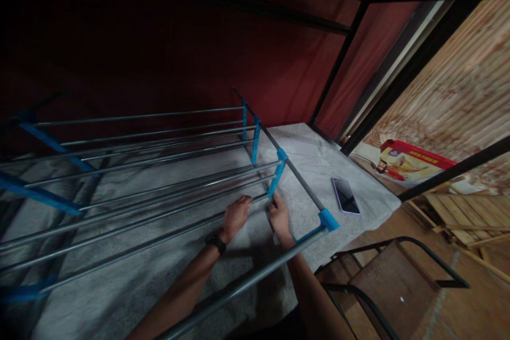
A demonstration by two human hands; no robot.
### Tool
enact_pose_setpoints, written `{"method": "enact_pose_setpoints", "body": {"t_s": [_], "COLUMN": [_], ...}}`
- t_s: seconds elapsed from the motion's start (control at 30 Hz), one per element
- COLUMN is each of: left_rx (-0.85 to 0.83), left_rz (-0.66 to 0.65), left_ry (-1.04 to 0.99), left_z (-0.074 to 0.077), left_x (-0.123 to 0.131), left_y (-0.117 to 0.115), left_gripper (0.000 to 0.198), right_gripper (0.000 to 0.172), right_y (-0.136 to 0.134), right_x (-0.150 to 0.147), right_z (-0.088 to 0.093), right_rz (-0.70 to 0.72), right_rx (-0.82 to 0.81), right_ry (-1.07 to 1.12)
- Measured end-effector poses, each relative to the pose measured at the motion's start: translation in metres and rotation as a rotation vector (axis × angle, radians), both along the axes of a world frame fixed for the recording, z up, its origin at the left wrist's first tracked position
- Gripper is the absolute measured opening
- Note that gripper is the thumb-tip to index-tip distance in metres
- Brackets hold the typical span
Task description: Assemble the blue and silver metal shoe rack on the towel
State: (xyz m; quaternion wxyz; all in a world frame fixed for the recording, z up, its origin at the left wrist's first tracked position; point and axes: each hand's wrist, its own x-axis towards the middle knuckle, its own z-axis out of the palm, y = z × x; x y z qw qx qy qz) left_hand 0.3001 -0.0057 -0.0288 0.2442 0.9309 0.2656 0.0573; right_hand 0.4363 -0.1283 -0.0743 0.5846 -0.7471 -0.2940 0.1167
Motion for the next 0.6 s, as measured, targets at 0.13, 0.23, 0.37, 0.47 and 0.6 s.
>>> {"method": "enact_pose_setpoints", "body": {"t_s": [0.13, 0.23, 0.37, 0.47, 0.6], "left_rx": [0.028, 0.060, 0.074, 0.080, 0.090], "left_rz": [-0.022, -0.049, -0.060, -0.066, -0.077], "left_ry": [0.014, 0.017, 0.023, 0.024, 0.014], "left_z": [0.001, 0.001, 0.004, 0.006, 0.006], "left_x": [-0.001, -0.001, -0.004, -0.006, -0.007], "left_y": [0.000, 0.002, -0.001, -0.004, -0.004], "left_gripper": [0.033, 0.034, 0.034, 0.030, 0.026], "right_gripper": [0.059, 0.059, 0.061, 0.061, 0.067], "right_y": [0.000, 0.001, -0.003, -0.009, -0.013], "right_x": [-0.002, -0.003, -0.002, 0.004, 0.016], "right_z": [0.001, 0.003, 0.002, -0.003, -0.015], "right_rz": [-0.006, -0.006, -0.016, 0.001, 0.008], "right_rx": [0.015, -0.004, -0.036, -0.060, -0.108], "right_ry": [0.002, -0.001, -0.003, 0.001, -0.004]}}
